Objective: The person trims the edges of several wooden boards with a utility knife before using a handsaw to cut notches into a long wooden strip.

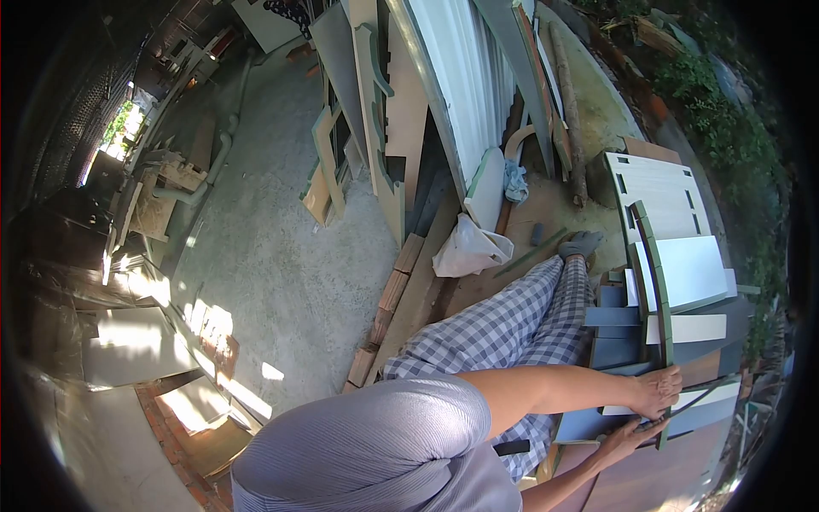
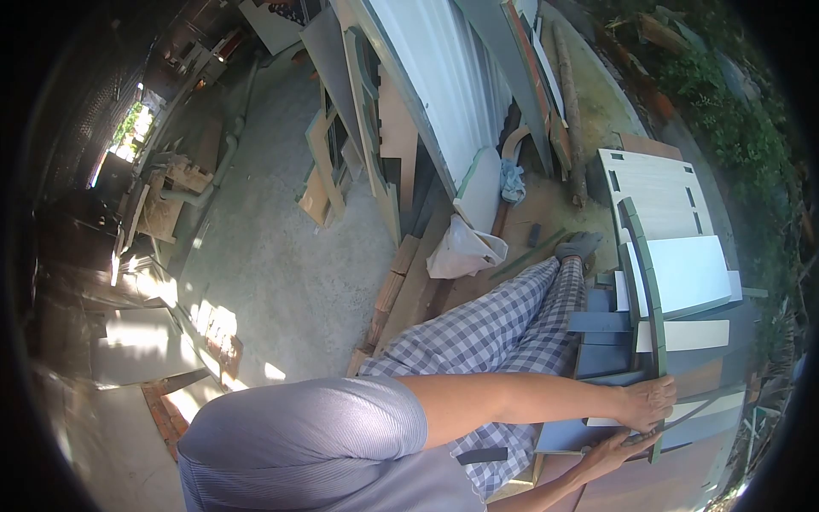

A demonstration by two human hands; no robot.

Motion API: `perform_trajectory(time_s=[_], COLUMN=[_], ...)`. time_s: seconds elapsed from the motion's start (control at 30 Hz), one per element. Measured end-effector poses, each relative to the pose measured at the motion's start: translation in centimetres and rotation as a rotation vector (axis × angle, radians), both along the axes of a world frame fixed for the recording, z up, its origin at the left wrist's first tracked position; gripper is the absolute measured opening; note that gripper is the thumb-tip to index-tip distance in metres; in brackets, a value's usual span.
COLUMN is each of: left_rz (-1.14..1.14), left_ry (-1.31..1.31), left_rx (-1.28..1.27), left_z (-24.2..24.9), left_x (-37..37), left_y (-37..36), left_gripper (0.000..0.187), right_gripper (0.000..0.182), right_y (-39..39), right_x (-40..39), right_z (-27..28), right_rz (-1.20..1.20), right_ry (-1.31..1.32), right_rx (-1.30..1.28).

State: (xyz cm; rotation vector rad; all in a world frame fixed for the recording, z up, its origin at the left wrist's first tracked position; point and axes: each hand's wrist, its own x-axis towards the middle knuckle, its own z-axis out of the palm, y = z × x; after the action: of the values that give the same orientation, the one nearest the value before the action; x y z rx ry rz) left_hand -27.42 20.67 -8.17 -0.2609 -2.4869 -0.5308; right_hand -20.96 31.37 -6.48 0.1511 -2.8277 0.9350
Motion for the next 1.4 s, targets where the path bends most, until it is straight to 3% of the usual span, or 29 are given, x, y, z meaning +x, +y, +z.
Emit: perform_trajectory(time_s=[1.13,1.4], left_rz=[-0.008,0.051], left_ry=[-0.005,0.048], left_rx=[0.012,-0.031], left_z=[-0.1,-0.2], left_x=[-0.1,-0.1], left_y=[0.0,0.2], left_gripper=[0.035,0.035], right_gripper=[0.057,0.057], right_y=[-1.1,-0.7], right_x=[0.7,0.5], right_z=[1.8,1.3], right_rz=[-0.073,-0.036], right_ry=[-0.142,-0.067], right_rx=[-0.036,-0.013])
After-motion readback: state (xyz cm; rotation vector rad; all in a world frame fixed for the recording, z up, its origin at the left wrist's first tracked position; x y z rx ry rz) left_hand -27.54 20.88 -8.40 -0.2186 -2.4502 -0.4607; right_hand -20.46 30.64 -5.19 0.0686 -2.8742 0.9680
